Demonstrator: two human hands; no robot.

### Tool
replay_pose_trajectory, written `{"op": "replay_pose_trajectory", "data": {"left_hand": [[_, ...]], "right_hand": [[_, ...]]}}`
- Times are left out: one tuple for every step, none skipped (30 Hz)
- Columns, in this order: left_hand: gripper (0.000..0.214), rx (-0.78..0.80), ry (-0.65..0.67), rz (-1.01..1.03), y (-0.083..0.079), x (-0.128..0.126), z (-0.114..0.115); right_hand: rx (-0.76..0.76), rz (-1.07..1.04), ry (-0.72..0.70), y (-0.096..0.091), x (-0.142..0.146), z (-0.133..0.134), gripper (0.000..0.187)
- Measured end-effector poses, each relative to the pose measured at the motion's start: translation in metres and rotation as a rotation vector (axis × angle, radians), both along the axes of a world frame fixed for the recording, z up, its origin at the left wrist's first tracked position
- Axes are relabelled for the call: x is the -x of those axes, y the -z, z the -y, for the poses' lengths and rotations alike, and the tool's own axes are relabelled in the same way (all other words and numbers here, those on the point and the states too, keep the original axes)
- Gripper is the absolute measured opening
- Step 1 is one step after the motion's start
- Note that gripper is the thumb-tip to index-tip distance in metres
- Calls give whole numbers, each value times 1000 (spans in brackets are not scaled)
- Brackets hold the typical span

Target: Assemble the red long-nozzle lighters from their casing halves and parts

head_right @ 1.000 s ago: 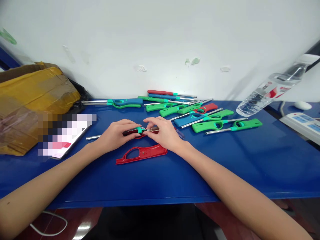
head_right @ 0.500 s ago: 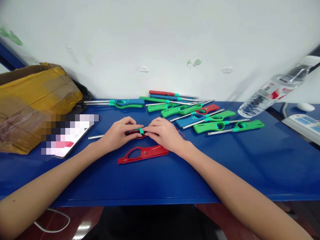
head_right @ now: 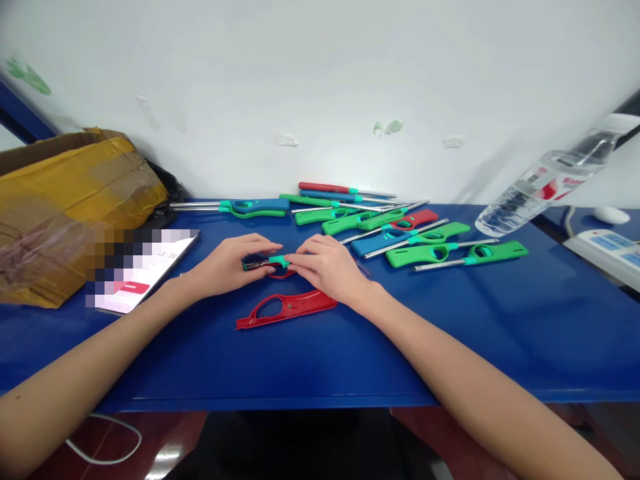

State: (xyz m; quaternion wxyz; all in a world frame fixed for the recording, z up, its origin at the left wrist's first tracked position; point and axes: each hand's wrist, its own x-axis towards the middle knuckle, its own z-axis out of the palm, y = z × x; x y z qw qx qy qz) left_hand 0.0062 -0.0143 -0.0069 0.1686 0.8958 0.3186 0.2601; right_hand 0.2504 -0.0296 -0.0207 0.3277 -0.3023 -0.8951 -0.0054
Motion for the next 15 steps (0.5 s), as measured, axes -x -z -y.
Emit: {"op": "replay_pose_trajectory", "data": {"left_hand": [[32, 15, -4, -7, -2, 2, -1], [27, 24, -6, -14, -4, 4, -2], [23, 28, -4, -22, -5, 5, -2], [21, 30, 2, -31, -6, 5, -3], [19, 30, 9, -38, -6, 5, -3], [18, 30, 10, -42, -6, 4, -3], [18, 29, 1, -42, -5, 4, -3], [18, 26, -18, -37, -4, 3, -2], [18, 23, -44, -28, -3, 2, -2], [18, 20, -71, -15, -2, 1, -2], [18, 19, -90, -3, -2, 1, -1], [18, 21, -97, 5, -1, 0, -1], [18, 26, -93, 8, -1, 0, -1], [18, 31, -84, 8, -1, 0, -1], [17, 35, -74, 5, -1, 0, -1]], "right_hand": [[-3, 1, -4, 0, 0, 0, 22], [-11, 5, -9, 0, 0, 0, 22], [-24, 10, -15, 0, 0, 0, 22], [-40, 18, -21, 0, -1, -1, 23], [-54, 29, -28, -1, -1, -1, 24], [-65, 42, -34, -1, -1, -1, 25], [-69, 57, -38, -2, -1, -1, 25], [-69, 73, -44, -2, -1, -1, 26], [-67, 89, -50, -3, -2, -1, 25], [-66, 101, -55, -3, -2, -1, 25], [-67, 107, -55, -3, -2, -1, 25], [-69, 105, -51, -3, -2, -1, 25], [-69, 94, -44, -3, -2, -1, 25], [-66, 79, -33, -3, -2, -1, 25], [-59, 62, -21, -2, -1, -1, 25]]}}
